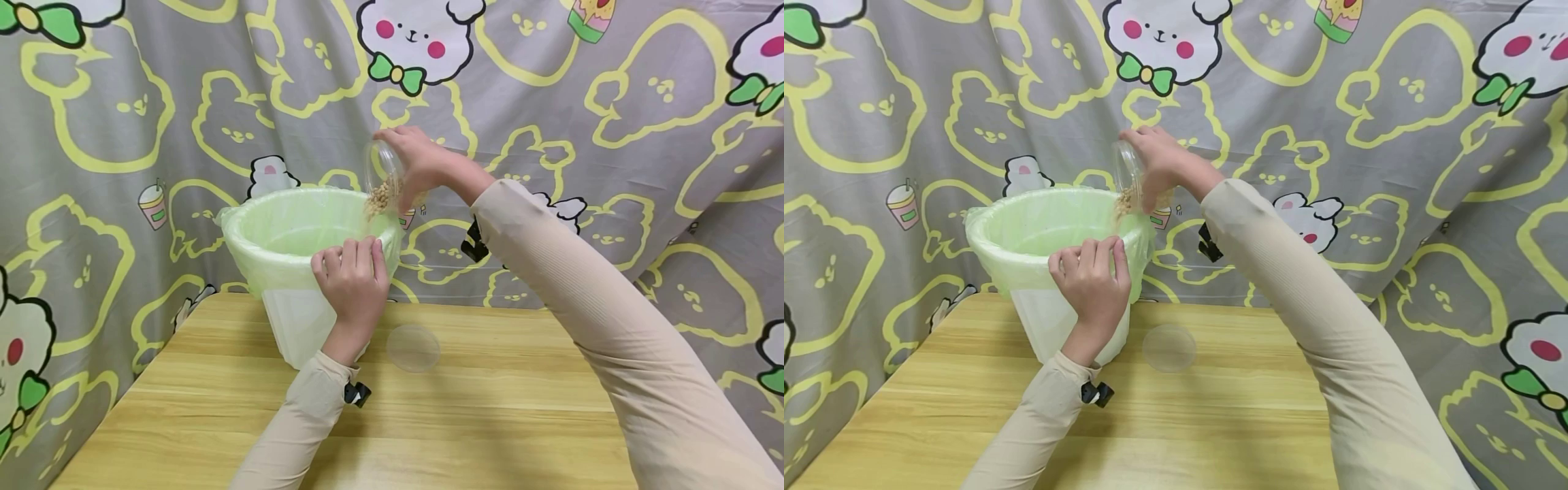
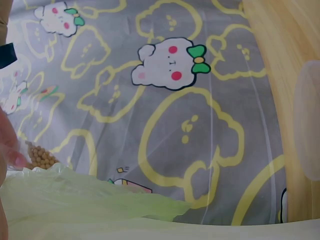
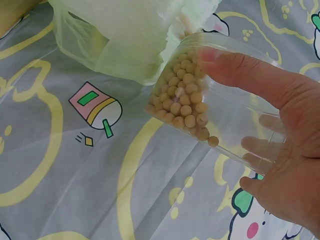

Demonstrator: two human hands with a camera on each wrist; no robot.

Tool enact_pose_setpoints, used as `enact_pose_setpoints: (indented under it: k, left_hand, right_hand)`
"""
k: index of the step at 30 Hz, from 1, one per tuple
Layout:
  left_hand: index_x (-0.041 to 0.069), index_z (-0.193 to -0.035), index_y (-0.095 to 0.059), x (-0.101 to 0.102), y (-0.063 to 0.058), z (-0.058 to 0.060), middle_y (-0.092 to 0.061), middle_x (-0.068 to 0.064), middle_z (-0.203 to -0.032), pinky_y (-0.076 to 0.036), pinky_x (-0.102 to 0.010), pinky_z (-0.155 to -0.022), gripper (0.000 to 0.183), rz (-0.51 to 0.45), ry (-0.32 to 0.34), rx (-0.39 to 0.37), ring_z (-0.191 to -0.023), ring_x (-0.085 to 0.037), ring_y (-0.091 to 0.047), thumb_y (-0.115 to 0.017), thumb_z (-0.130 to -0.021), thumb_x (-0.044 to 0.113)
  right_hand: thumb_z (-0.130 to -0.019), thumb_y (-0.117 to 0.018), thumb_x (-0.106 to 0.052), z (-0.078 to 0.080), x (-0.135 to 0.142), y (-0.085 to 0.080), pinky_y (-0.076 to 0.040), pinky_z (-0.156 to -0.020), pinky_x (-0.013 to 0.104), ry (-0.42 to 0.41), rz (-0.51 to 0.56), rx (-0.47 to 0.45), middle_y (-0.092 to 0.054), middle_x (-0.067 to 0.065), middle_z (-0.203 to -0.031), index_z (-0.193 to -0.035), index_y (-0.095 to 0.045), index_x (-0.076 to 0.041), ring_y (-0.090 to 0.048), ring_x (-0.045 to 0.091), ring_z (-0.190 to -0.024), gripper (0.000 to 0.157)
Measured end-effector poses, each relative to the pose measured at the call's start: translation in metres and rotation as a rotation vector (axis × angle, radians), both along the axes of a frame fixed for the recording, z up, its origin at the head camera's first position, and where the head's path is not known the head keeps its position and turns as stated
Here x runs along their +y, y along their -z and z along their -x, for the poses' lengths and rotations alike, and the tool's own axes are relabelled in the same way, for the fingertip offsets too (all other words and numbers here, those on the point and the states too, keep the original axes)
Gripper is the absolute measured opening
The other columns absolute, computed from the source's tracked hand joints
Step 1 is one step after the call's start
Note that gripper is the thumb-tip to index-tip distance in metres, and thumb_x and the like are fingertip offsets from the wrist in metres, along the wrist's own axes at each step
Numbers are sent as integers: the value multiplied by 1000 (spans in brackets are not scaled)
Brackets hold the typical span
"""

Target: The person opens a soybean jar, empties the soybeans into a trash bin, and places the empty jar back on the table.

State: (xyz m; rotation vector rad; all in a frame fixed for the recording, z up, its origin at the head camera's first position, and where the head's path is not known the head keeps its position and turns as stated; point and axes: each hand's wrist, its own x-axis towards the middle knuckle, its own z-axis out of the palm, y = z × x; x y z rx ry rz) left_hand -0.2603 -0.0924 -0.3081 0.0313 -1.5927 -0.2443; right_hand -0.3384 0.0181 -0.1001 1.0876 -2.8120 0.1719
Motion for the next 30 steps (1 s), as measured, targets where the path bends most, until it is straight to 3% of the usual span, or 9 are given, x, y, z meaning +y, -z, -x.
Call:
enact_pose_setpoints:
  k: [12,19,30]
  left_hand:
    - [12,-92,-76,0,0,0,-68,-4,-81,-37,-46,-92,14,3,-1,3,-83,-30,-53,-68,-95,23]
    - [12,-92,-76,0,0,0,-68,-4,-82,-37,-46,-92,16,2,-5,3,-82,-30,-54,-66,-96,24]
    - [11,-92,-77,0,-1,2,-68,-5,-81,-37,-46,-92,11,0,-7,4,-82,-30,-54,-75,-89,22]
  right_hand:
    - [-52,-99,-13,1,-6,3,-32,-121,50,-14,-57,89,-33,16,-160,-158,-28,-14,-26,36,-151,128]
    - [-52,-100,-15,0,-8,5,-25,-124,49,-37,-83,141,-33,14,-160,-158,-29,-13,-27,35,-150,128]
    - [-52,-98,-7,-5,-12,5,-17,-127,47,-66,-112,208,-34,10,-160,-158,-30,-15,-26,33,-151,126]
